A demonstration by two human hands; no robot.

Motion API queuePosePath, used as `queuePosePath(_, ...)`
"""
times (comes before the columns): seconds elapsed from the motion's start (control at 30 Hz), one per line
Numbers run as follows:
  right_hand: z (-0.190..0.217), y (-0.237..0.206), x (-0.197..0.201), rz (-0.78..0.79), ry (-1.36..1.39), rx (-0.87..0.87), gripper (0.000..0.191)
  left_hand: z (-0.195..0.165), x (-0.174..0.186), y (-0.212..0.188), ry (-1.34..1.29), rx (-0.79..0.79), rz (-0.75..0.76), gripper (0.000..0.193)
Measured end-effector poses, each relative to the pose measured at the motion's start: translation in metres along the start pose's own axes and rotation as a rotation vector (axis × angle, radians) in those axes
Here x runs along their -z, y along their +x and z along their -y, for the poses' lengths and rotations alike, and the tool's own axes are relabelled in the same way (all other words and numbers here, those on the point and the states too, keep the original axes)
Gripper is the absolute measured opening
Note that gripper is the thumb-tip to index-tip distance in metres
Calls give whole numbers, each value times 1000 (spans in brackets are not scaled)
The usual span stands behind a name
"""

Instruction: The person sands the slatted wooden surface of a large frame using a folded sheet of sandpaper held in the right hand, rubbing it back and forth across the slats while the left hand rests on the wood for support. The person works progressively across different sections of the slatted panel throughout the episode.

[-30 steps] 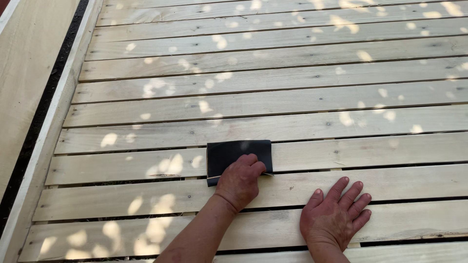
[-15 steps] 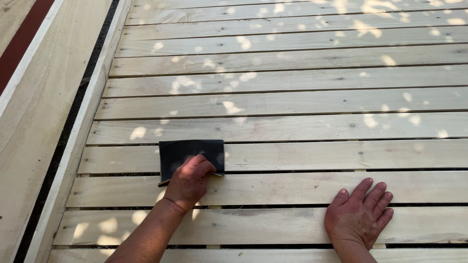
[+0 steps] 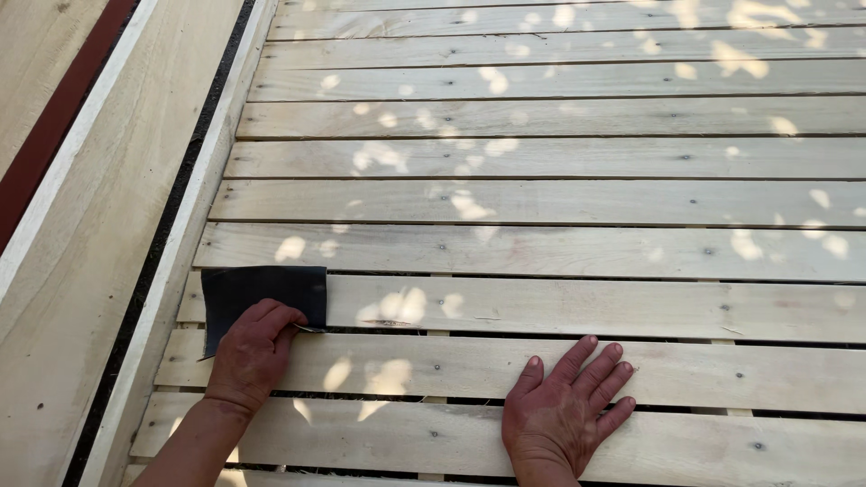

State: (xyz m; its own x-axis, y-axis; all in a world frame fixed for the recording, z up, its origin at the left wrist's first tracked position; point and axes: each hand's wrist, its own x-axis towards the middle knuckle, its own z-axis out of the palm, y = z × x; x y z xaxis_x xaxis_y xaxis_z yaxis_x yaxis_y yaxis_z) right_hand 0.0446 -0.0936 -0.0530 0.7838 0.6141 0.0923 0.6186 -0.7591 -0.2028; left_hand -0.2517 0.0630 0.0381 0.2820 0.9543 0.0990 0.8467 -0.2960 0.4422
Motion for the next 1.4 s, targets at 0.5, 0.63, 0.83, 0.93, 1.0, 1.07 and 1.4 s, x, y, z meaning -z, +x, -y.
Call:
queuePosePath(0.5,-14,3,-18,-93,-53,23,82,-18,-26,-4,5,-210,-38,21)
queuePosePath(0.63,-17,1,-21,-95,-43,19,81,51,14,-3,48,-22,-11,13)
queuePosePath(0.83,-17,3,-21,-83,-54,3,80,-88,-86,-5,-146,-435,-76,16)
queuePosePath(0.93,-16,4,-20,-75,-78,0,81,-119,-98,-4,-209,-457,-72,22)
queuePosePath(1.0,-16,5,-20,-69,-78,8,81,-93,-77,-3,-178,-437,-17,21)
queuePosePath(1.07,-16,6,-19,-55,-74,15,81,-43,-49,-3,-143,-386,-78,18)
queuePosePath(1.4,-16,4,-16,-23,-88,-7,81,-37,-35,-2,-154,-173,-58,10)
